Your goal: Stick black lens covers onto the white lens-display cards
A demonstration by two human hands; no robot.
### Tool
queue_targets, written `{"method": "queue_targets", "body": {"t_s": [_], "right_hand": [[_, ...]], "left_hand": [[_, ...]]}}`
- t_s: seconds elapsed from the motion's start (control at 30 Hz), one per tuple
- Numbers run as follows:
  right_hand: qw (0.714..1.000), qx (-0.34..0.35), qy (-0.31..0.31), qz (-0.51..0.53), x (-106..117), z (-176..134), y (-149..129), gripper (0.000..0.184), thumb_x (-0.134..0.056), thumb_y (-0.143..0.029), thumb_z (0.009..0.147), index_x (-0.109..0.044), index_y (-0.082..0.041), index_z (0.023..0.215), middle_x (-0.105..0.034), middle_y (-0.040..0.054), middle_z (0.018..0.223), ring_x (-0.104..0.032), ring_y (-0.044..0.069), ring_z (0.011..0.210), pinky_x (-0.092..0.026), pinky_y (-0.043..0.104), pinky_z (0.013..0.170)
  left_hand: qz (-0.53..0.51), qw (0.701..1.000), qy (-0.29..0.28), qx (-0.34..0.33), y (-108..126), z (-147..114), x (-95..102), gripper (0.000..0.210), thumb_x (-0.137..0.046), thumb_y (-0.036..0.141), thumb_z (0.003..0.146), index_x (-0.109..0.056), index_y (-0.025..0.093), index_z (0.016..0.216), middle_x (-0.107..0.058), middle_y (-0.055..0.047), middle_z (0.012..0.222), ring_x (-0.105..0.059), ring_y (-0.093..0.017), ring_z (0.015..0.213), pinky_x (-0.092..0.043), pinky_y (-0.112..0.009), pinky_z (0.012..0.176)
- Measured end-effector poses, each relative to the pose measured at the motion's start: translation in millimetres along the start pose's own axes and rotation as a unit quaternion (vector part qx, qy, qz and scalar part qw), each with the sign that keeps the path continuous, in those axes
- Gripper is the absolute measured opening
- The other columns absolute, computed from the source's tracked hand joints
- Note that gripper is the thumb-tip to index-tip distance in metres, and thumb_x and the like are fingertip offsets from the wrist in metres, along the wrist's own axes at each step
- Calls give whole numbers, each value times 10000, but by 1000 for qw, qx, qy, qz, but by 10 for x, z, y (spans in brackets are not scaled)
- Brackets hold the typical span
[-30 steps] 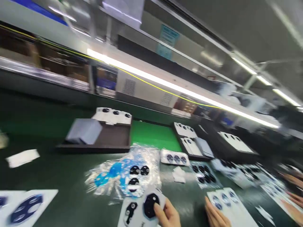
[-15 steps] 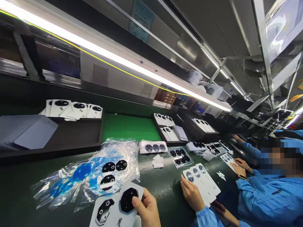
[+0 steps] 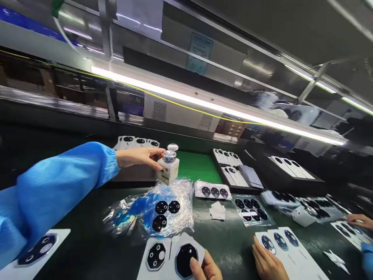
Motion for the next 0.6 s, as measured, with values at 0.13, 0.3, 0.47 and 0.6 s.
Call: {"method": "queue_targets", "body": {"t_s": [0.13, 0.3, 0.47, 0.6], "right_hand": [[995, -3, 96, 42, -77, -100, 36, 206, -711, -405, 722, -761, -263, 863, -762, -20, 890, -687, 133, 982, -504, 257, 930], [988, -53, 122, 81, -79, -93, -21, 198, -656, -463, 788, -764, -298, 810, -754, -11, 864, -689, 174, 988, -494, 280, 969], [985, -66, 115, 108, -172, -151, 30, 250, -544, -410, 884, -761, -290, 855, -750, -14, 932, -656, 150, 1075, -422, 282, 1044], [983, -75, 78, 147, -480, -182, 21, 463, -338, -411, 982, -763, -275, 857, -761, -32, 901, -644, 50, 1069, -189, 156, 1128]], "left_hand": [[15, 995, -87, -52, 265, 475, -296, 450, -763, 401, 579, -680, 197, 972, -655, -37, 1071, -521, -294, 1082, -391, -295, 885], [55, 988, -121, -79, 485, 748, -501, 458, -766, 417, 581, -692, 208, 981, -633, -19, 1008, -515, -277, 1005, -379, -279, 832], [85, 983, -135, -86, 632, 861, -565, 355, -764, 431, 601, -701, 199, 863, -621, -2, 911, -512, -254, 959, -367, -253, 782], [101, 980, -150, -81, 710, 883, -585, 343, -736, 450, 630, -700, 192, 852, -634, -5, 890, -518, -243, 933, -372, -243, 759]]}}
Point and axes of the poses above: each hand's wrist, its own z-axis towards the middle knuckle, its own x-axis out of the back of the hand, y = z × x, the point moved 2 cm from there along z, towards the middle knuckle
